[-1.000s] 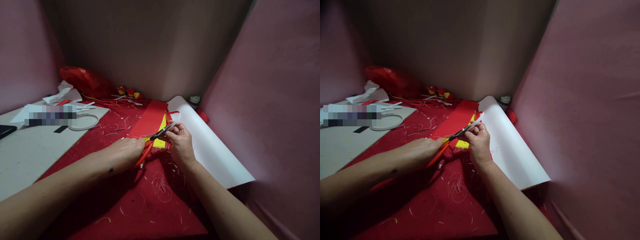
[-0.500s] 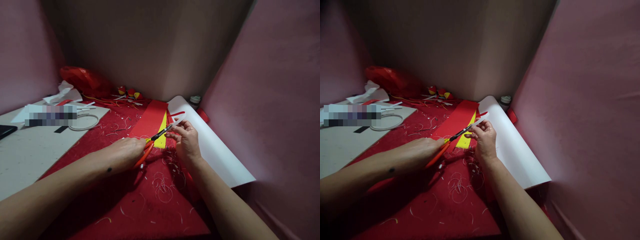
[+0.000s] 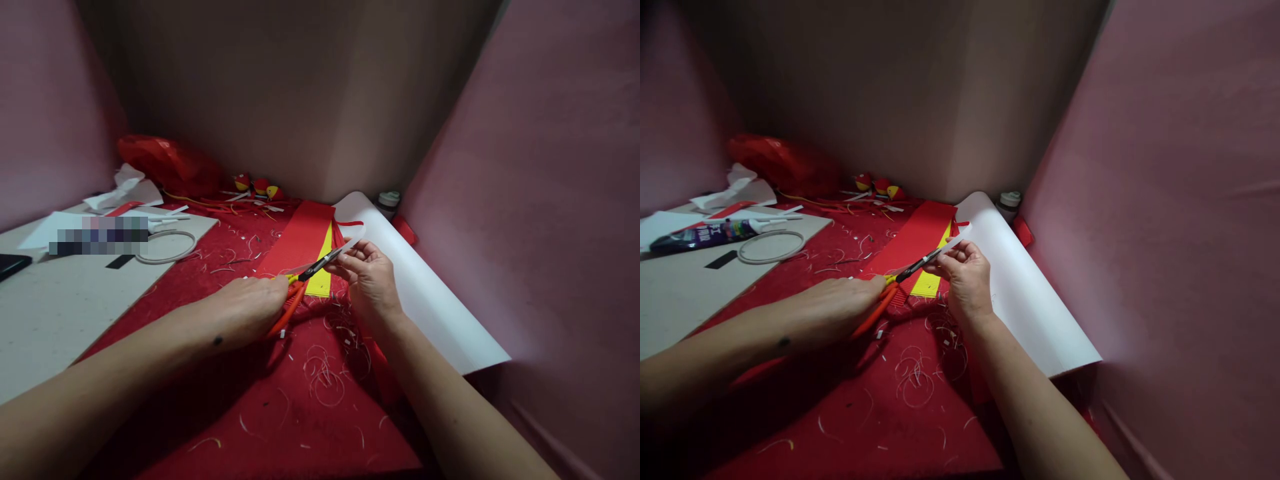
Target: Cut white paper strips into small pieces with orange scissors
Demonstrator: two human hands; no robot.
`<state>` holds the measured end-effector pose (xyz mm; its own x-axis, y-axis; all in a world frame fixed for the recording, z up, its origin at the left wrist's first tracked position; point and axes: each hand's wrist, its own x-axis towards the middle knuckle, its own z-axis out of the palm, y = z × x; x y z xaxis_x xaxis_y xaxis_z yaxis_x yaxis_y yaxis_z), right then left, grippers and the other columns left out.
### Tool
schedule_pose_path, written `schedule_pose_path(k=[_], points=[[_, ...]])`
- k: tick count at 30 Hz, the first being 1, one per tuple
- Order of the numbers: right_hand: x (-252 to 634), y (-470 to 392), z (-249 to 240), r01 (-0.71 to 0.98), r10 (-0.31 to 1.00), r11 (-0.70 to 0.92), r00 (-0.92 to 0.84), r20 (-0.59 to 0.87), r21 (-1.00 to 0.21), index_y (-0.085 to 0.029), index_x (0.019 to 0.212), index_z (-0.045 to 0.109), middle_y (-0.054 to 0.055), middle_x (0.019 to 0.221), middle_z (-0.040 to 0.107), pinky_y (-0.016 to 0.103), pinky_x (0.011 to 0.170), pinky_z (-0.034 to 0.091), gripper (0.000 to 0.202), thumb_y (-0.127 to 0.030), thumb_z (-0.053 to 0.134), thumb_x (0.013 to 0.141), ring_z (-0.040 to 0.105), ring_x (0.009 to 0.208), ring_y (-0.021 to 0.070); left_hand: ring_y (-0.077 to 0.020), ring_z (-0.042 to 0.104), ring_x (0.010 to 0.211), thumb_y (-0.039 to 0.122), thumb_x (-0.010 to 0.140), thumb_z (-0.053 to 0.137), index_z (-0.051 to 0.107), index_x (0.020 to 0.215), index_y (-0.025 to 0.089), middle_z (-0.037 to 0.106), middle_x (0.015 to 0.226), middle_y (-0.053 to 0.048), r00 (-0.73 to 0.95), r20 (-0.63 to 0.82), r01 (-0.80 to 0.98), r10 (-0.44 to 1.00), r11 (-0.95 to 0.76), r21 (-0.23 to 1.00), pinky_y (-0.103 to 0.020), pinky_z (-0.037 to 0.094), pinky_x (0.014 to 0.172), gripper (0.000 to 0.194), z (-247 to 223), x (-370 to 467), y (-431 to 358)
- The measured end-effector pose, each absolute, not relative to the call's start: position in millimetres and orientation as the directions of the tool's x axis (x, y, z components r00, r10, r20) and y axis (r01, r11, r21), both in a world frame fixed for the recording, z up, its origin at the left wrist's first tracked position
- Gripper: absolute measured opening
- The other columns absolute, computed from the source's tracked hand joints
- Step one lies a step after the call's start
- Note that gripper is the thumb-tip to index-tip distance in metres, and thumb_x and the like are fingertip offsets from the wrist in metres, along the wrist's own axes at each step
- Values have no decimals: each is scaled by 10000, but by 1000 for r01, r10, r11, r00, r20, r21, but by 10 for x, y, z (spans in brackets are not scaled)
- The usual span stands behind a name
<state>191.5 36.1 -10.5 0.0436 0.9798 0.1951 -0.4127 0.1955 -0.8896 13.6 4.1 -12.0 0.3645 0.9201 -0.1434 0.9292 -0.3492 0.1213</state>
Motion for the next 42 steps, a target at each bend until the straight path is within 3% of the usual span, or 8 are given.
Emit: schedule_pose_path(k=[10,17,26,33,42], points=[[1870,314,-123,-407,981,183,16,194,-895,-180,833,510,-26,683,568,291,624,532,242,-101,575,613,583,619,107,-275,611,691,424,744,445,466,936,166,637,821,-137,313,-163,949,936,-315,16,-334,385,517,323,-41,235,-10],[1874,311,-121,-412,977,201,25,210,-889,-175,825,506,-22,682,576,288,629,530,227,-102,578,622,588,621,107,-265,610,725,403,795,370,465,930,163,641,856,-133,347,-139,938,927,-343,56,-330,384,535,291,-75,221,7],[1875,342,-160,-404,973,225,44,227,-887,-179,835,504,-21,694,579,295,633,529,233,-107,578,626,591,631,109,-235,589,670,386,738,463,482,922,166,626,788,-108,376,-135,926,917,-367,87,-307,365,516,287,19,240,-21],[1930,365,-150,-380,976,207,17,217,-902,-178,786,511,-23,685,557,300,622,530,183,-119,589,632,582,628,112,-218,572,618,320,817,332,498,893,185,615,742,-108,380,-153,925,912,-377,48,-301,354,505,227,34,227,-4],[1959,387,-93,-376,974,223,63,215,-899,-168,798,523,-26,661,547,277,598,529,193,-119,598,627,584,608,106,-240,586,642,346,793,395,480,896,185,629,786,-120,402,-158,915,902,-401,40,-320,378,516,209,-17,209,7]])
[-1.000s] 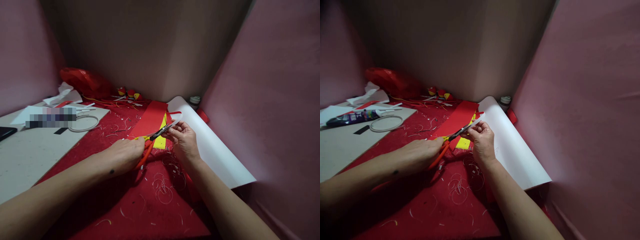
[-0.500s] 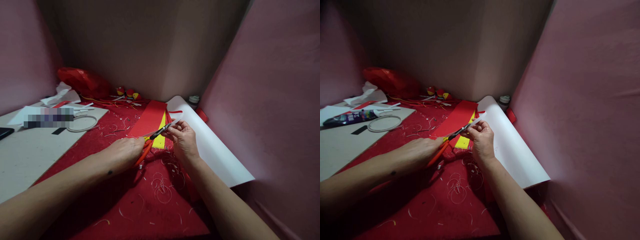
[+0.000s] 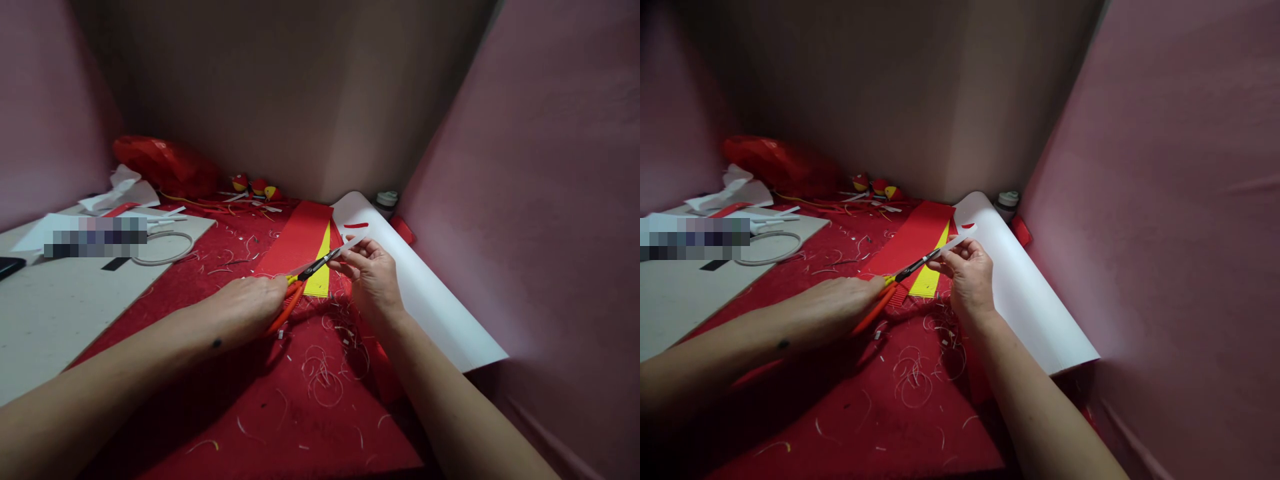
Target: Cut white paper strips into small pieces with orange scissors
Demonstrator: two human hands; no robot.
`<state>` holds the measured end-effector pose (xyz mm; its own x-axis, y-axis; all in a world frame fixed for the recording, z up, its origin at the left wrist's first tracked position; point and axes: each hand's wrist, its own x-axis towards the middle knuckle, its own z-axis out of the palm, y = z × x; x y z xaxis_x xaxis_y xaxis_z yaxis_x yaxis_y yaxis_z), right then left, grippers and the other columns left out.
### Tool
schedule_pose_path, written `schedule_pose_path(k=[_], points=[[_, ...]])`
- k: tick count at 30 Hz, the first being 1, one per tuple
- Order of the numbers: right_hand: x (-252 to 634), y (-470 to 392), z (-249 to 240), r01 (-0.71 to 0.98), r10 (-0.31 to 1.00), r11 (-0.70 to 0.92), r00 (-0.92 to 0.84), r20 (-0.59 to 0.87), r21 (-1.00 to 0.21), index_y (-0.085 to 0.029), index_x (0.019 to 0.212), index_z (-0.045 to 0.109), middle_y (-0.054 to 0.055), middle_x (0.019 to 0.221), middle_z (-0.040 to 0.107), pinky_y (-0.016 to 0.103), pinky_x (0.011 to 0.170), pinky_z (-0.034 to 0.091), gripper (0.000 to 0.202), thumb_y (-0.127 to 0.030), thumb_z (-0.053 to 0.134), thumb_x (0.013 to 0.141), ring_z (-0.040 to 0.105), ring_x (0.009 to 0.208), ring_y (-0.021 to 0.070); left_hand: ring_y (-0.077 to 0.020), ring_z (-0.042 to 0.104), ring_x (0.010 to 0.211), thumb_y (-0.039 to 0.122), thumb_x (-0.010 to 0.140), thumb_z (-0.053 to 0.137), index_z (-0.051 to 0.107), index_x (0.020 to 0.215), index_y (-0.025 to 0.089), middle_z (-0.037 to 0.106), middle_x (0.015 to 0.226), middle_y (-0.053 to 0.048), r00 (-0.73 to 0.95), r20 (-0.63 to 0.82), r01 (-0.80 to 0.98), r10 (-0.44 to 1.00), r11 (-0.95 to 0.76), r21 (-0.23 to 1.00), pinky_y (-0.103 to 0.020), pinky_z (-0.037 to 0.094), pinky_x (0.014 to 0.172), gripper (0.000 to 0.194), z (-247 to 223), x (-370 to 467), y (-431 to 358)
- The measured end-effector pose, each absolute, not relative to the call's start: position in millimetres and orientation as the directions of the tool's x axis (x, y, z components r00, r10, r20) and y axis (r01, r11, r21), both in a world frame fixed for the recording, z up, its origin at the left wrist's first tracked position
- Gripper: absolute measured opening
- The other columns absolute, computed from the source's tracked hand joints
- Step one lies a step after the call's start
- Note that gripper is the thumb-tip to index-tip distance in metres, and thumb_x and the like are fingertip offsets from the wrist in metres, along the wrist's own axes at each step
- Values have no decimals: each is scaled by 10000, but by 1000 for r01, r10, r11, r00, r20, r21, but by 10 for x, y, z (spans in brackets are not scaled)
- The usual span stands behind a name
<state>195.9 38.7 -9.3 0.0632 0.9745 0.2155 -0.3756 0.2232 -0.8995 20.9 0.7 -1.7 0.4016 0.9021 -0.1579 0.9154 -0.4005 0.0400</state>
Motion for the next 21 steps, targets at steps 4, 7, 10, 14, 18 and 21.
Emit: schedule_pose_path(k=[4,7,10,14,18,21], points=[[1920,354,-102,-387,977,205,31,209,-899,-170,837,517,-35,652,550,265,576,528,240,-109,588,616,590,581,101,-254,600,693,376,776,429,476,900,179,638,830,-125,340,-192,939,921,-343,17,-323,384,530,238,32,250,-24],[1894,331,-106,-381,977,206,31,211,-901,-176,854,510,-42,652,552,264,575,533,254,-118,584,618,596,585,102,-258,605,730,376,785,405,482,909,169,639,842,-129,343,-200,938,918,-345,24,-326,392,551,253,54,262,-40],[1886,325,-105,-397,976,213,43,213,-893,-174,853,507,-41,658,559,270,585,537,260,-111,587,613,596,595,103,-270,605,731,404,751,444,483,929,155,636,840,-127,377,-160,926,912,-375,40,-334,395,557,308,10,237,-22],[1890,335,-112,-421,976,213,58,208,-882,-169,850,514,-39,653,553,274,584,534,259,-93,580,611,581,590,99,-275,607,723,400,734,456,481,953,159,637,824,-121,418,-114,908,901,-414,59,-333,392,556,327,-102,192,35],[1897,347,-136,-427,975,218,62,213,-877,-174,839,514,-36,663,549,267,587,527,245,-88,571,616,569,595,93,-274,607,720,418,729,454,486,963,171,634,828,-127,406,-112,913,907,-399,84,-328,389,550,342,-149,195,54],[1887,343,-154,-427,975,213,40,217,-879,-174,838,510,-31,672,556,271,591,525,242,-91,567,618,575,604,98,-259,604,706,439,712,471,480,969,183,633,859,-123,389,-127,920,912,-376,113,-315,385,536,362,-139,214,34]])
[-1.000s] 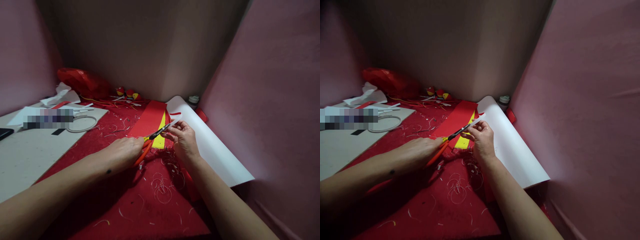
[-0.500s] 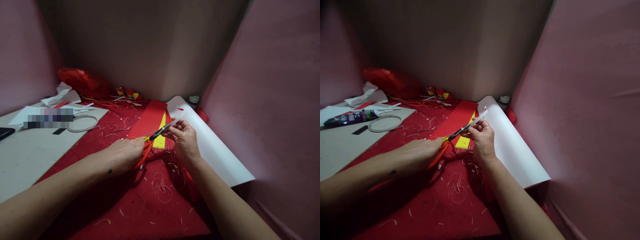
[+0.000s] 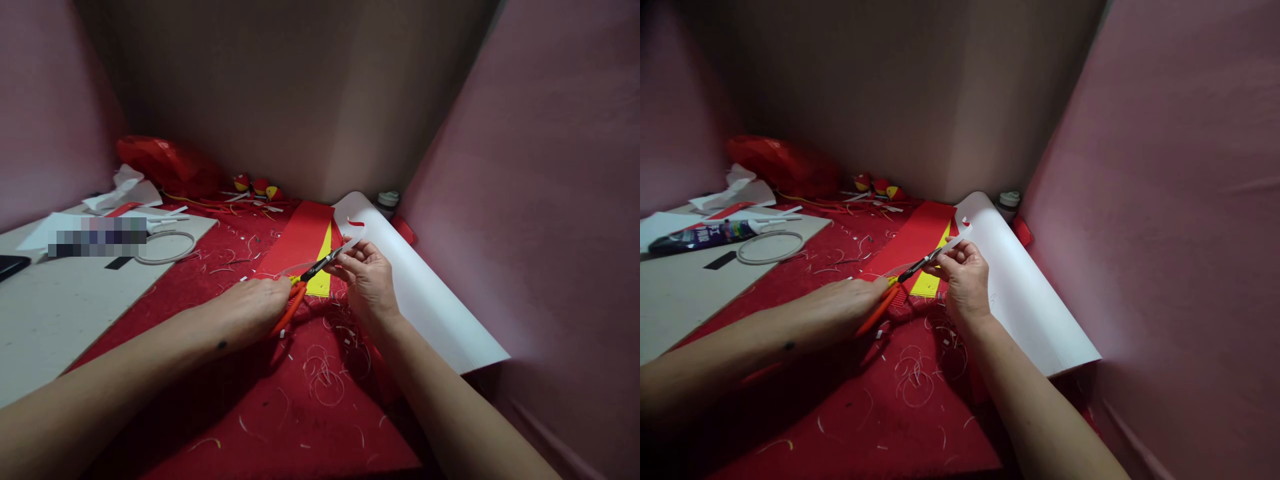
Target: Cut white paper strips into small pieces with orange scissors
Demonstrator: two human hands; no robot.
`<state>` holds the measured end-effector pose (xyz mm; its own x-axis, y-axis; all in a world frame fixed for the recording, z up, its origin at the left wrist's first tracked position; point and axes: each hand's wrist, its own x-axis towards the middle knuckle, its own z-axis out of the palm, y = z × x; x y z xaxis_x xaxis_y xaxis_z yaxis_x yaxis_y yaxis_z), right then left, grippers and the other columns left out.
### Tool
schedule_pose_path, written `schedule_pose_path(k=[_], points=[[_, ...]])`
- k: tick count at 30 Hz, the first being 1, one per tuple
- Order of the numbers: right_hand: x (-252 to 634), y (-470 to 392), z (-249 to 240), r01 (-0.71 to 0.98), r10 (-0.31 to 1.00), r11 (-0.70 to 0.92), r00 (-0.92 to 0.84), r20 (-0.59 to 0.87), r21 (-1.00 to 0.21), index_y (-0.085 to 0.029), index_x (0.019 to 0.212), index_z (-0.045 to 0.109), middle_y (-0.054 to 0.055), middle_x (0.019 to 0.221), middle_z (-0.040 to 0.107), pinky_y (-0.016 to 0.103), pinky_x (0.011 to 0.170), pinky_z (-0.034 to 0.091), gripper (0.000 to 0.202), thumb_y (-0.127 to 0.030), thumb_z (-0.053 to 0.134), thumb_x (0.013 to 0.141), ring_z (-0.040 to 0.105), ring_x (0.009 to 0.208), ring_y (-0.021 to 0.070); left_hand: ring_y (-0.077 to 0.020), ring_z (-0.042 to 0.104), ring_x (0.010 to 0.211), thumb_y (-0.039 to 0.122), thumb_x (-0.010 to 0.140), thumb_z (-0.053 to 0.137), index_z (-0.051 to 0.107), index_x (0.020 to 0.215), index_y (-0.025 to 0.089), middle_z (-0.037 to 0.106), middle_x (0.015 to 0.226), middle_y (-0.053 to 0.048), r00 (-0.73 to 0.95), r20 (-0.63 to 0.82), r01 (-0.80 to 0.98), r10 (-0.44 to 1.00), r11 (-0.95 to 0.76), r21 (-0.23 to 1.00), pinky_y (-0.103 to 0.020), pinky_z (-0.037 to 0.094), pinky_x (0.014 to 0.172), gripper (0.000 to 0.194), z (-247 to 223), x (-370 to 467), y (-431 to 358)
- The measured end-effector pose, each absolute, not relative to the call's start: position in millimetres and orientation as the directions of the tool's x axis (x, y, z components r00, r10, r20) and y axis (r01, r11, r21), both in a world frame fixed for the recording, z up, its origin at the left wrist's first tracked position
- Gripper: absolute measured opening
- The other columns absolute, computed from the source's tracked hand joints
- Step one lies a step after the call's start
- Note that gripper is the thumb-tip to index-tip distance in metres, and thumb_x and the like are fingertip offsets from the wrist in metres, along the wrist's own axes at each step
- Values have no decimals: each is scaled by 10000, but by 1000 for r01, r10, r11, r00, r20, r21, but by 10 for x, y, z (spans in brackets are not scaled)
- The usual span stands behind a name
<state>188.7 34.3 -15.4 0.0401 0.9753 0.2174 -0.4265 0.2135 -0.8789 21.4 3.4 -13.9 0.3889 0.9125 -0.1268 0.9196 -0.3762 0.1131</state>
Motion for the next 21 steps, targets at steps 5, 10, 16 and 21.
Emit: schedule_pose_path(k=[5,10,16,21], points=[[1846,317,-182,-409,975,202,-4,224,-890,-186,856,501,-35,695,564,311,620,538,268,-90,553,611,582,611,104,-258,603,718,429,712,467,462,968,182,631,846,-117,350,-121,934,929,-337,116,-317,387,545,355,-157,211,26],[1841,315,-196,-424,972,215,8,234,-880,-188,855,504,-36,696,556,319,640,542,265,-92,556,614,576,633,104,-272,604,717,436,711,465,461,994,178,626,843,-118,394,-113,917,912,-382,119,-327,391,547,383,-203,194,65],[1846,321,-195,-423,972,221,18,235,-879,-182,818,506,-36,696,566,274,605,531,227,-94,568,619,575,618,92,-267,607,685,445,730,440,494,951,184,623,759,-113,383,-76,921,921,-374,105,-318,388,543,347,-260,214,92],[1881,344,-187,-424,974,204,-7,228,-882,-175,791,512,-30,697,558,270,575,527,192,-108,581,624,571,614,96,-261,603,659,438,720,454,525,916,201,626,766,-112,362,-109,929,926,-350,118,-320,389,533,315,-182,254,59]])
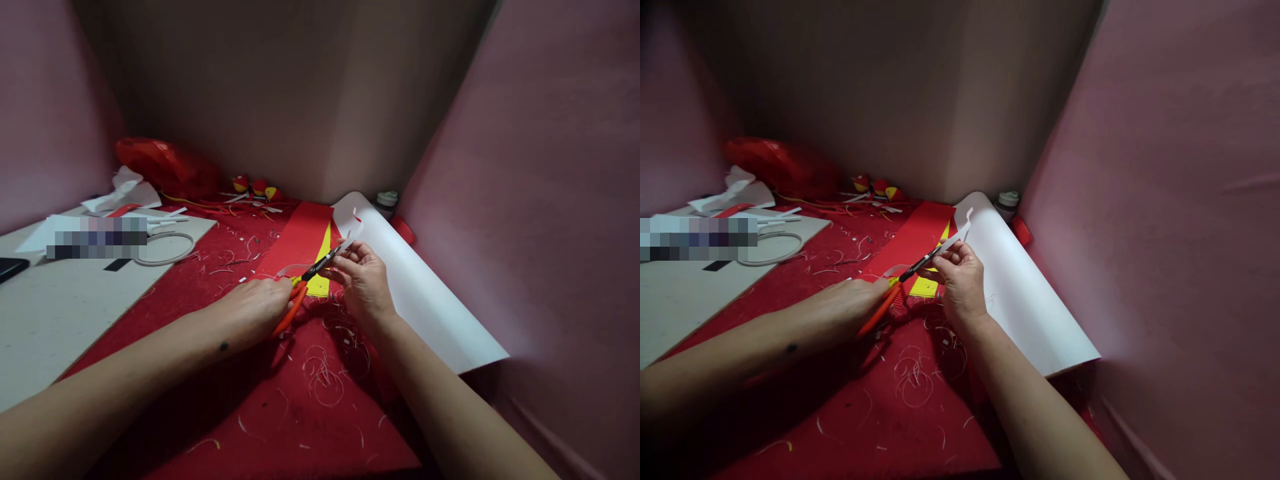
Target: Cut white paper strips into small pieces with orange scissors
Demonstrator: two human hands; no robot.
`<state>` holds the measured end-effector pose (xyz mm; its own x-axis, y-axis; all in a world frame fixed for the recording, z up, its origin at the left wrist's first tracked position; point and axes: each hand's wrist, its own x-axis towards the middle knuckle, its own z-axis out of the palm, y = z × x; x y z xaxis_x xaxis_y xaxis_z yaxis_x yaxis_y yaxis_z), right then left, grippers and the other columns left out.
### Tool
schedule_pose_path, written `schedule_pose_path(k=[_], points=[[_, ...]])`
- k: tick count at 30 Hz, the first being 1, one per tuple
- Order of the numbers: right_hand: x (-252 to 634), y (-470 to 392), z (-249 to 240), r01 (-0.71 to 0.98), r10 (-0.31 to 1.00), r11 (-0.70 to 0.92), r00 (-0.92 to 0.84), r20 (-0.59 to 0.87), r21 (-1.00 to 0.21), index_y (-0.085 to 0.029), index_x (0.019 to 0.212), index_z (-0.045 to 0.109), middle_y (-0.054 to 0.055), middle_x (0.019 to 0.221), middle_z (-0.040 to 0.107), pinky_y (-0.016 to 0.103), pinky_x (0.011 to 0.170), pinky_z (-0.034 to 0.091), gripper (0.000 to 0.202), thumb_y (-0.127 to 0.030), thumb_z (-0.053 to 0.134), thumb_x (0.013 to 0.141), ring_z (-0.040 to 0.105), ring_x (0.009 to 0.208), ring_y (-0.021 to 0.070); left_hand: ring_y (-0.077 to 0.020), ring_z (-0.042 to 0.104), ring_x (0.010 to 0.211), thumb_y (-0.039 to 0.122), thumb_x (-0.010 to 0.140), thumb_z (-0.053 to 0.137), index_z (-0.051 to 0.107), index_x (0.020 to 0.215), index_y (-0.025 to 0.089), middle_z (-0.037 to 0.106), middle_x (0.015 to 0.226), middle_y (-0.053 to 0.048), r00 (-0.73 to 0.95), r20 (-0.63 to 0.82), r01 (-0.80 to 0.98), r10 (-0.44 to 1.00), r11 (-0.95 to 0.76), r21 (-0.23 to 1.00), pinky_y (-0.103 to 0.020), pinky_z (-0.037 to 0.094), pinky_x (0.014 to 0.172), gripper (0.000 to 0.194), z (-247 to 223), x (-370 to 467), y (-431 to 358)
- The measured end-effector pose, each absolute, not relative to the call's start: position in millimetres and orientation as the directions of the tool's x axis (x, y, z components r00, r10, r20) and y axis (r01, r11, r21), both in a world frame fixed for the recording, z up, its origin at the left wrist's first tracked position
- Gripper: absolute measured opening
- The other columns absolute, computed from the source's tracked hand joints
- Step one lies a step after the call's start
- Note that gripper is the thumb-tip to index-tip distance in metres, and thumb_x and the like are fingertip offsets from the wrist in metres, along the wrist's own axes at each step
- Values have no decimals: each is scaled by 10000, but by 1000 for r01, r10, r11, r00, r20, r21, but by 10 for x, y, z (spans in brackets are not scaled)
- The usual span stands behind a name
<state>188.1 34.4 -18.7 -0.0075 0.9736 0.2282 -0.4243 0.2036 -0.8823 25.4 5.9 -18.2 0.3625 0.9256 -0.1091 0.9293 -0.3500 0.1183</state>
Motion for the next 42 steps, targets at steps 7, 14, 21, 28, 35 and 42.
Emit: schedule_pose_path(k=[7,14,21,28,35,42], points=[[1947,381,-106,-381,970,245,83,231,-892,-173,801,520,-32,666,519,271,565,521,187,-132,583,630,553,595,97,-259,604,697,416,697,492,525,921,195,634,818,-113,352,-167,934,921,-334,125,-320,404,564,317,-65,294,26],[1917,355,-112,-372,976,215,37,217,-903,-168,851,518,-31,662,535,269,575,515,242,-121,580,621,572,577,100,-274,603,740,403,757,399,502,974,195,636,876,-118,313,-193,947,930,-290,139,-354,423,601,317,-35,274,-7],[1900,327,-116,-352,973,222,23,228,-909,-185,866,511,-34,670,534,282,598,521,245,-124,560,634,577,589,102,-297,601,759,412,734,448,475,990,157,630,847,-149,383,-169,924,908,-376,70,-360,422,604,361,-51,232,-8],[1902,347,-145,-376,973,220,18,231,-900,-180,854,513,-41,651,531,280,586,520,251,-110,564,618,571,567,96,-284,605,689,415,720,463,487,957,195,637,816,-115,375,-161,926,913,-362,108,-340,408,544,324,-43,262,-1],[1856,313,-161,-384,976,196,-15,219,-902,-185,865,512,-47,667,527,314,593,531,279,-102,542,600,576,559,102,-295,607,749,423,711,469,469,999,163,632,858,-145,341,-151,940,928,-330,90,-342,418,572,388,-93,247,4],[1865,326,-171,-383,975,201,-10,222,-902,-185,864,512,-44,658,540,304,593,527,269,-107,540,608,582,552,101,-286,609,706,436,697,486,485,963,178,632,804,-125,400,-102,915,911,-391,104,-338,414,566,370,-166,217,52]])
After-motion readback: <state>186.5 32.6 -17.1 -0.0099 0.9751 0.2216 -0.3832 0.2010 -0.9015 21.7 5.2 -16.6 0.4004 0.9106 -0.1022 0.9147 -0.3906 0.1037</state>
